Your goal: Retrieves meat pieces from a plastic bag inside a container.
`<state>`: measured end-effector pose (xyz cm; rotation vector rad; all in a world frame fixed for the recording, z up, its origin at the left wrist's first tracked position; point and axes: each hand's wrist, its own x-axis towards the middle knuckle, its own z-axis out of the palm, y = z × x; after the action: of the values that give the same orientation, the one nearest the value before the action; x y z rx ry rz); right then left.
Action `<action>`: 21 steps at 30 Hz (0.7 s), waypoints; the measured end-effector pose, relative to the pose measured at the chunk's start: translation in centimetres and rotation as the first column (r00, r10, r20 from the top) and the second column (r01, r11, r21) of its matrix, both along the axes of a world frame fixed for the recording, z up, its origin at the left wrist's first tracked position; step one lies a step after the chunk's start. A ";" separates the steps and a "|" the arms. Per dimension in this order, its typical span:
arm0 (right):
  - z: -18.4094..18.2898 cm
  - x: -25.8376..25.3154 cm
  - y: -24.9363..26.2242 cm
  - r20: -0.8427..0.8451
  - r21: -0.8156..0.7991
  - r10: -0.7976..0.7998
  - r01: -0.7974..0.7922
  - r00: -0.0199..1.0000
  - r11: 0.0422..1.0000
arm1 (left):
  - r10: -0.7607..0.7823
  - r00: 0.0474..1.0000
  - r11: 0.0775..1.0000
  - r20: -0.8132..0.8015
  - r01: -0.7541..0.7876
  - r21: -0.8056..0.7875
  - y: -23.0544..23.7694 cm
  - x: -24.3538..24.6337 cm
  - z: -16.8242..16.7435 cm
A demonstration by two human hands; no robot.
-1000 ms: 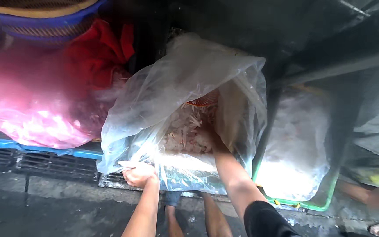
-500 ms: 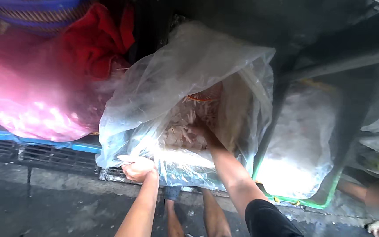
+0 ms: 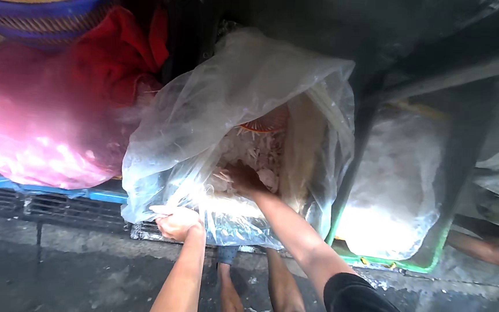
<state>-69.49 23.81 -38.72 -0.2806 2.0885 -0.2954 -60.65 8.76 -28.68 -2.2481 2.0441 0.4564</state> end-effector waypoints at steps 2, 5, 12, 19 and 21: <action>0.0 0.0 0.7 0.042 -0.039 -0.055 0.057 0.998 0.998 | -0.011 1.000 1.000 0.004 0.011 -0.015 0.0 0.1 -0.3; -0.7 0.2 3.4 0.093 -0.118 -0.186 0.196 0.978 0.973 | -0.021 0.999 0.999 -0.025 0.020 -0.041 0.0 0.3 -0.2; -1.4 -4.4 9.4 -0.140 -0.051 -0.402 0.399 0.905 0.916 | 0.004 1.000 0.999 -0.016 -0.005 -0.044 0.1 0.3 -0.5; -6.7 -6.8 7.4 -0.069 0.002 -0.593 0.595 0.802 0.804 | 0.006 1.000 0.999 -0.010 -0.006 -0.036 0.0 0.2 -0.5; -6.1 -6.0 7.3 -0.081 0.016 -0.546 0.549 0.834 0.836 | 0.000 1.000 1.000 0.003 0.000 -0.024 0.1 0.2 -0.6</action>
<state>-75.46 31.06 -44.78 0.3540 2.2114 -0.5926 -60.42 8.86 -29.28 -2.2613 2.0586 0.4298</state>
